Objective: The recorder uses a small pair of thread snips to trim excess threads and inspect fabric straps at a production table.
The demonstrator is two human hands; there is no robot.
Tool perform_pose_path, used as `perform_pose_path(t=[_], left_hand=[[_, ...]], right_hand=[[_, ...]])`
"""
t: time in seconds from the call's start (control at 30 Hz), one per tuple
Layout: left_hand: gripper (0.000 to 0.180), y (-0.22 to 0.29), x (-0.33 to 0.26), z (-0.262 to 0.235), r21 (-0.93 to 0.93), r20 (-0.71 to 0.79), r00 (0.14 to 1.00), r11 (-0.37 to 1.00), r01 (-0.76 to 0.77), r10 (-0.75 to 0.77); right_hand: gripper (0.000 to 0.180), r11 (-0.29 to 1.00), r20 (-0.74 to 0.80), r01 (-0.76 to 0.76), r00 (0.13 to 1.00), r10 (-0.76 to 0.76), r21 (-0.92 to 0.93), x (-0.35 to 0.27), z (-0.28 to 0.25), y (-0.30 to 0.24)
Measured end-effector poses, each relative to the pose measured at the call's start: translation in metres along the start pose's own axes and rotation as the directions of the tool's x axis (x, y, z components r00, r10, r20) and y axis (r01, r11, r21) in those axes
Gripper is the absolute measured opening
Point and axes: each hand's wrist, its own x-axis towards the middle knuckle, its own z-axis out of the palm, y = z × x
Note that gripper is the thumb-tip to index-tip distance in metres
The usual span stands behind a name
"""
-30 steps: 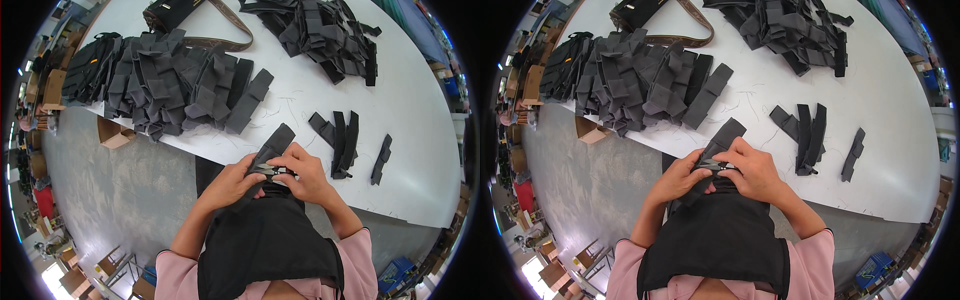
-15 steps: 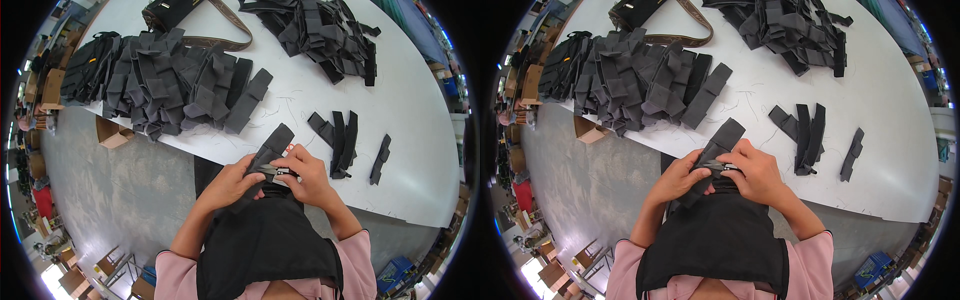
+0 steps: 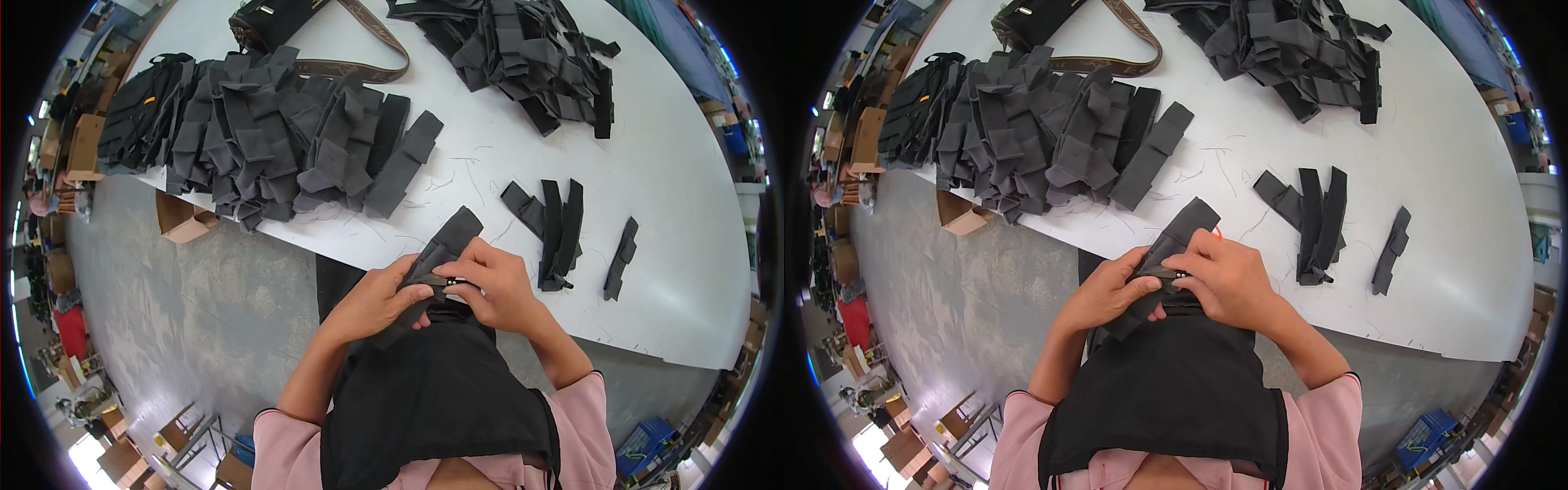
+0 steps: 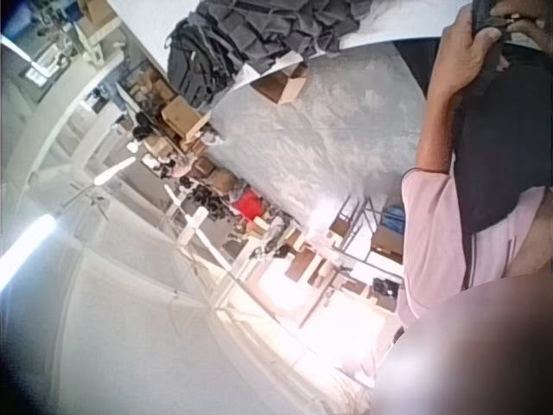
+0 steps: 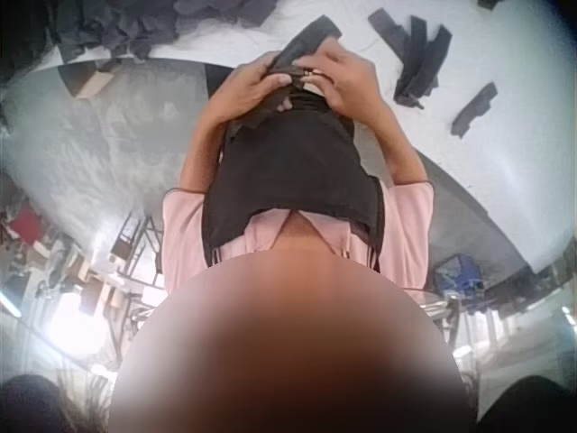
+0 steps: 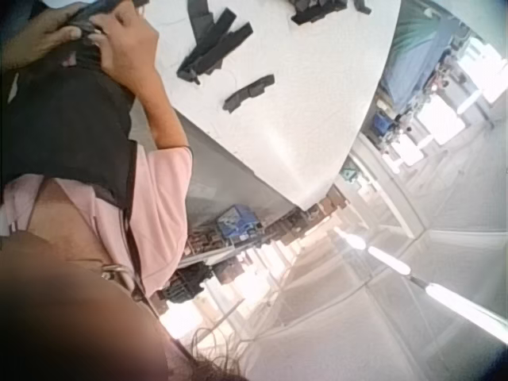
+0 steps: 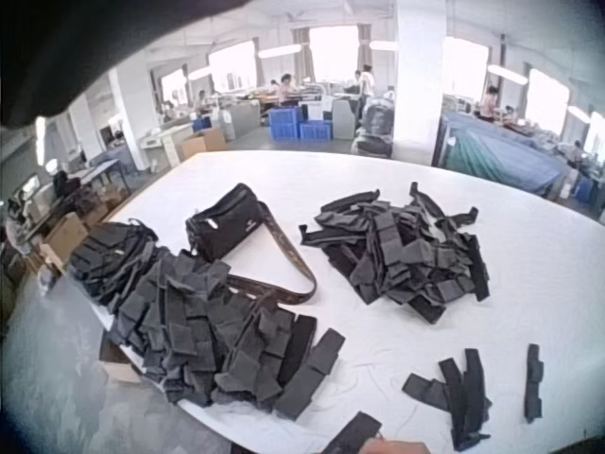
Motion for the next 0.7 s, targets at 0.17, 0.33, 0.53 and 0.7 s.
perform_pose_path(t=[0.17,0.33,0.53,0.7], left_hand=[[0.037,-0.001,0.002,-0.001,-0.027,0.023,1.0,0.999,0.018,-0.017],[0.049,-0.011,0.008,0.002,-0.416,-0.181,0.982,0.9,-0.13,0.058],[0.052,-0.013,0.011,0.01,-0.466,-0.211,0.974,0.868,-0.169,0.076],[0.053,-0.016,0.012,0.014,-0.424,-0.266,0.96,0.883,-0.201,0.09]], right_hand=[[0.028,1.0,-0.096,-0.02,0.995,0.02,0.002,-0.004,0.002,-0.001],[0.029,0.988,-0.285,-0.125,0.947,0.146,0.092,-0.029,0.002,-0.008],[0.029,0.981,-0.244,-0.196,0.951,0.191,0.0,-0.024,0.009,-0.011],[0.027,0.983,-0.237,-0.133,0.966,0.101,-0.124,-0.016,0.01,-0.013]])
